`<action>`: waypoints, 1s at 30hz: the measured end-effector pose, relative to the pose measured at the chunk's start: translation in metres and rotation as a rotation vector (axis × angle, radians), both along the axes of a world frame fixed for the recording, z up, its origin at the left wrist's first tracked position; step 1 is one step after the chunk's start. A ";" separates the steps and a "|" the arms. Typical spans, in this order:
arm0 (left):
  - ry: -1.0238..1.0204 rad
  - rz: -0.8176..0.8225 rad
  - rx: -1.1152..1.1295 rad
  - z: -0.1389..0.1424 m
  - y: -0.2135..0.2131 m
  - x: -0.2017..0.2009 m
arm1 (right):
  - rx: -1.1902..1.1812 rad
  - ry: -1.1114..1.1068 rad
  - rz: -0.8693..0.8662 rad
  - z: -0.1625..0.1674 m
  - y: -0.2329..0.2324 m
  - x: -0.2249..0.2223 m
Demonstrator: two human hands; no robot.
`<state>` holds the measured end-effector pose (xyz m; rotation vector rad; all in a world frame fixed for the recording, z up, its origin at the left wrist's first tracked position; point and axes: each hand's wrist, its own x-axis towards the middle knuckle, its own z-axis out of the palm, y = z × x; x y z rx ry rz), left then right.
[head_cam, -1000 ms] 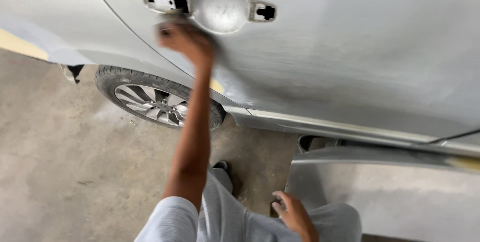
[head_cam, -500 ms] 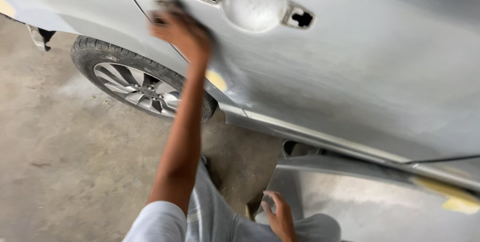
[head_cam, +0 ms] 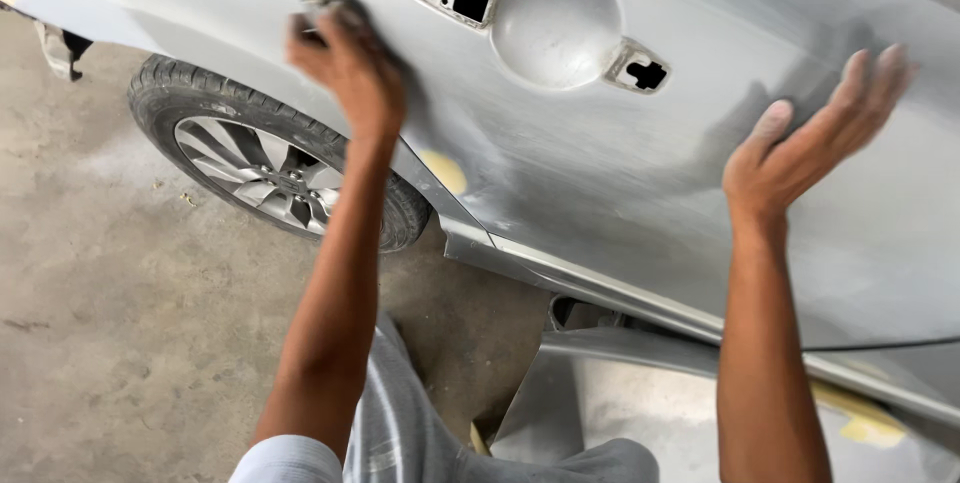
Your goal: The person kneels beside a silver car and uses a sanding block to sand the surface of the driver-side door. They work around the door handle recess and along the lower edge, repeatedly rubbing the panel to smooth the surface.
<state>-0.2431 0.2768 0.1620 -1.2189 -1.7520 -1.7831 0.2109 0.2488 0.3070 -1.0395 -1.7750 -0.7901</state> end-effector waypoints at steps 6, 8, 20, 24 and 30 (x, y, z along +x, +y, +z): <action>0.628 -0.573 -0.184 -0.007 -0.012 0.270 | 0.031 -0.056 -0.107 -0.007 0.005 -0.002; 0.621 -0.614 -0.203 -0.020 -0.012 0.266 | 0.088 -0.128 -0.081 -0.004 0.002 0.003; 0.530 -0.317 -0.307 -0.021 -0.025 0.209 | 0.140 -0.078 -0.051 -0.005 -0.007 -0.006; 0.660 -0.410 -0.340 -0.050 -0.019 0.226 | 0.103 -0.106 -0.036 -0.006 0.001 0.007; -0.016 0.261 0.026 -0.009 0.019 -0.072 | 0.090 -0.035 -0.083 -0.030 0.008 0.020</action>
